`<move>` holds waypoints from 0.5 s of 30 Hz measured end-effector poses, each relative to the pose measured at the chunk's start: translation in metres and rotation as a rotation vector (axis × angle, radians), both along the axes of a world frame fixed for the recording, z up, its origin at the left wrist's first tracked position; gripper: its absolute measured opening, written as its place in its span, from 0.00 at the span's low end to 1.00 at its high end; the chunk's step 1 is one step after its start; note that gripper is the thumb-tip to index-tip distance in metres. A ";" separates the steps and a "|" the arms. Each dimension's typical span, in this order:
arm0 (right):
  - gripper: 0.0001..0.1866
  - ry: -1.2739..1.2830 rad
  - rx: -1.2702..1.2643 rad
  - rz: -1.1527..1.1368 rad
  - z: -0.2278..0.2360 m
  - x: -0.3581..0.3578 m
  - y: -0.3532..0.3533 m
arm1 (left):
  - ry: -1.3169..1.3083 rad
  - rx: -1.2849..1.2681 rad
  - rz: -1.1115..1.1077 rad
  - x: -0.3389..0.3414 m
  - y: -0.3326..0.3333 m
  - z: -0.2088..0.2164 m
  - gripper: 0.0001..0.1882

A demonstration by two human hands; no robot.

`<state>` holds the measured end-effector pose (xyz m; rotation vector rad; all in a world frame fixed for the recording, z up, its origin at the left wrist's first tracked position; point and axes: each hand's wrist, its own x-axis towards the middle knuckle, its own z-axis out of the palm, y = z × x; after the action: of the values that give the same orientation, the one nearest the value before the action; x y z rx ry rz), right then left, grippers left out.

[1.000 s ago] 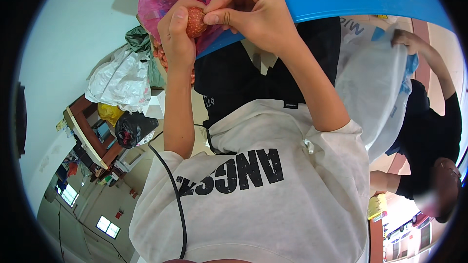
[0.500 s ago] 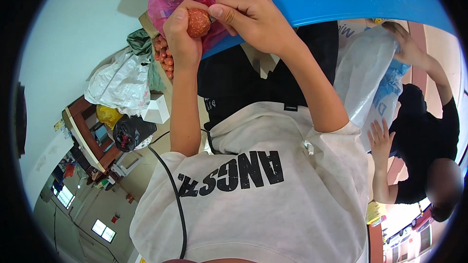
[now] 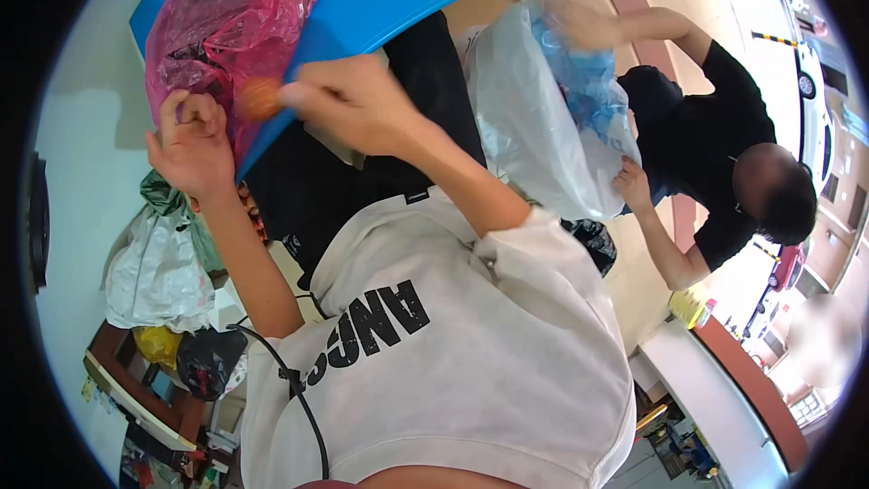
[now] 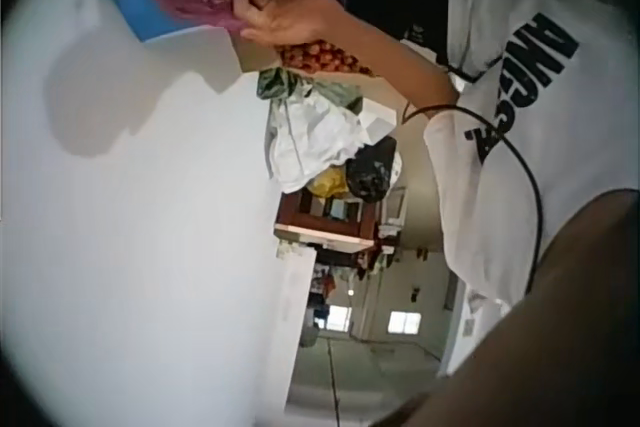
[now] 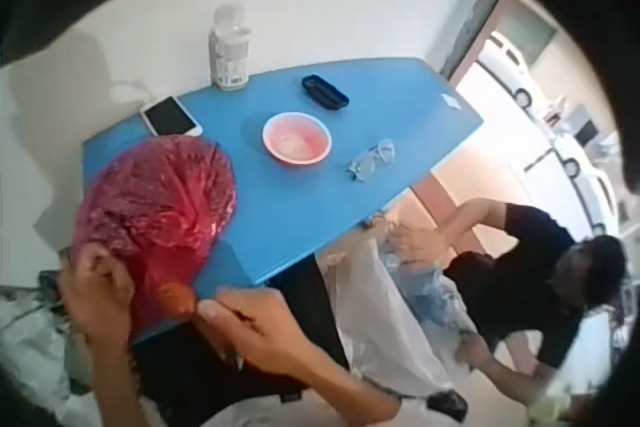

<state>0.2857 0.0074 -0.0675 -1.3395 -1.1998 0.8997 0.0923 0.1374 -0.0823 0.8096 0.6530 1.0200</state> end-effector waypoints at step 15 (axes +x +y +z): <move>0.25 -0.784 -0.650 -0.945 -0.095 0.162 -0.205 | -0.666 -0.046 0.383 -0.167 0.007 -0.027 0.16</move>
<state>0.4474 -0.1980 -0.1623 -2.6156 -0.6132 0.0132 -0.0747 0.1441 -0.1093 0.2639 0.2526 1.5201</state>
